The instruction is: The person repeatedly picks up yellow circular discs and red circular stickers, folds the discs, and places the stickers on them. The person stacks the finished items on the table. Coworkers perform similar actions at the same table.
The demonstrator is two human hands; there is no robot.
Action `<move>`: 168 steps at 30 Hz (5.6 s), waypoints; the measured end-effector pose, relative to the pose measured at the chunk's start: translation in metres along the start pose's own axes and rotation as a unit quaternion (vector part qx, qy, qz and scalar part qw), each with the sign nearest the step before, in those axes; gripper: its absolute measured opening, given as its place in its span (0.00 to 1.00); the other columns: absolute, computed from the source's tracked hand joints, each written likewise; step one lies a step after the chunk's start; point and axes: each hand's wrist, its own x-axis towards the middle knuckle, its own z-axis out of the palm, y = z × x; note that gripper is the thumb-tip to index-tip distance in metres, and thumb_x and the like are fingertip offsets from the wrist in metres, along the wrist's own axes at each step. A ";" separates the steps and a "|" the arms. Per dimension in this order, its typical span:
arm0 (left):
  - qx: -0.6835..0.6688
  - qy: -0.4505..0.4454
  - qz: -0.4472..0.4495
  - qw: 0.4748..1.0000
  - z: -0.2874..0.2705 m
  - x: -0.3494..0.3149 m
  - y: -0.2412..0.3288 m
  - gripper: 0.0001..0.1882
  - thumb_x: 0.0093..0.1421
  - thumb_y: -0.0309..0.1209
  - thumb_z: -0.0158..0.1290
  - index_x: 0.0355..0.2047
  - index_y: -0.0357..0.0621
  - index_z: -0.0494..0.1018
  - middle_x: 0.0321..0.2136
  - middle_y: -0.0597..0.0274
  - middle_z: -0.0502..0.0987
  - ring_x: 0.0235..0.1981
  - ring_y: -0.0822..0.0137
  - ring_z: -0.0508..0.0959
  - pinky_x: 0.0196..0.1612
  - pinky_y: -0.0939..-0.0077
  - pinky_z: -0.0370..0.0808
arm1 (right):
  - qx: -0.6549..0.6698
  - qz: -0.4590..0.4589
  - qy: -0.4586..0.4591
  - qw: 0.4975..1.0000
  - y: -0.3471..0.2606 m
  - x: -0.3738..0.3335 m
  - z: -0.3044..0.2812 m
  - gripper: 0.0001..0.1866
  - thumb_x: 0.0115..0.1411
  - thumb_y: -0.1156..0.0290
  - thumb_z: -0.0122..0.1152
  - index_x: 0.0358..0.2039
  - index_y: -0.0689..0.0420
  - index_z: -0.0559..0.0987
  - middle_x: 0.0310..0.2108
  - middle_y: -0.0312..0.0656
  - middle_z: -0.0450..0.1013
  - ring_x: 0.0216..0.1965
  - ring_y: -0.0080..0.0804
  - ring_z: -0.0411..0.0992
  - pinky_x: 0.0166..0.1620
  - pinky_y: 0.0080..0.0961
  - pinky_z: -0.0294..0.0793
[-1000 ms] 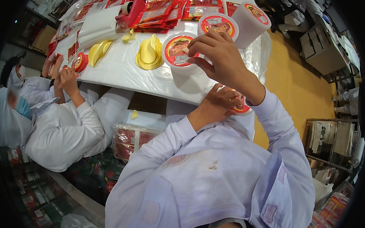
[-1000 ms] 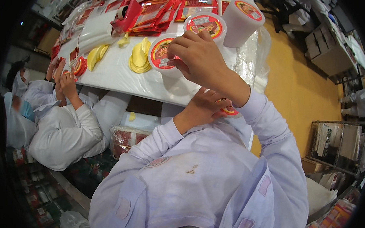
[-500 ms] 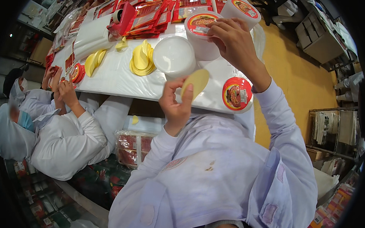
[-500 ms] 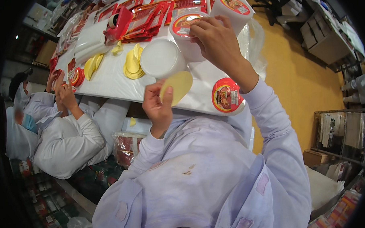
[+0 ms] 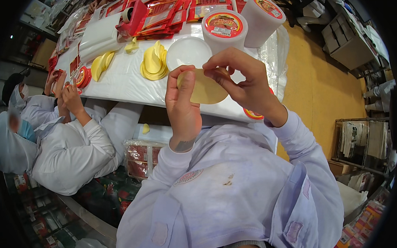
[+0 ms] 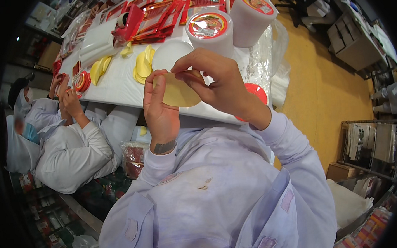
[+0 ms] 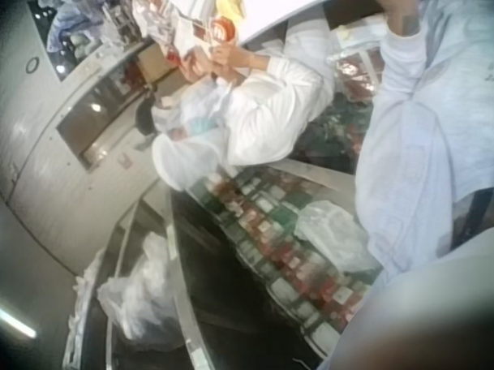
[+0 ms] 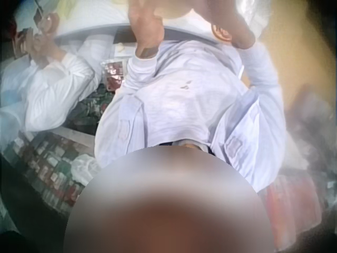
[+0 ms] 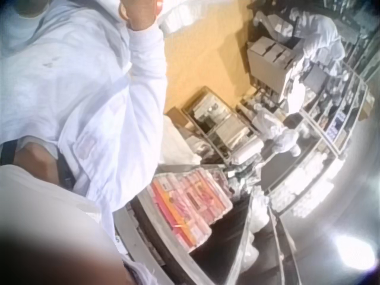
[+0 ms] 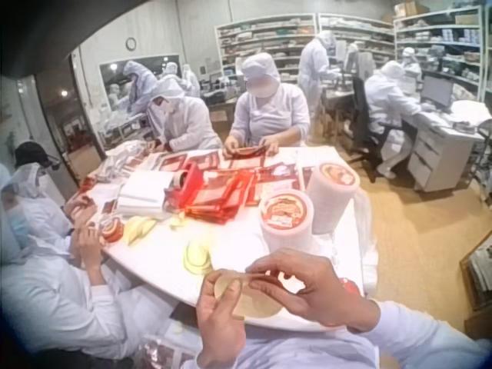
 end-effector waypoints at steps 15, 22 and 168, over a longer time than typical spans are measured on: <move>0.046 -0.131 0.221 0.965 0.009 -0.016 -0.001 0.20 0.65 0.39 0.63 0.50 0.44 0.69 0.46 0.58 0.74 0.46 0.71 0.75 0.50 0.78 0.75 | 0.123 -0.082 0.069 0.987 -0.030 -0.004 0.007 0.12 0.49 0.79 0.77 0.35 0.60 0.85 0.33 0.39 0.80 0.35 0.29 0.76 0.38 0.24 0.76; 0.053 -0.122 0.278 0.951 0.012 -0.017 -0.005 0.21 0.62 0.41 0.65 0.47 0.43 0.70 0.42 0.58 0.74 0.44 0.71 0.74 0.49 0.79 0.74 | 0.111 -0.097 0.091 0.985 -0.035 -0.011 0.013 0.11 0.50 0.81 0.75 0.36 0.61 0.85 0.32 0.40 0.78 0.33 0.29 0.76 0.34 0.23 0.74; 0.753 0.151 0.100 0.633 -0.240 0.160 0.057 0.09 0.58 0.34 0.65 0.37 0.47 0.85 0.40 0.55 0.81 0.44 0.54 0.80 0.51 0.60 0.76 | -0.215 -0.089 -0.052 0.971 0.038 0.024 0.009 0.08 0.52 0.67 0.75 0.31 0.47 0.83 0.36 0.27 0.79 0.41 0.29 0.73 0.48 0.33 0.65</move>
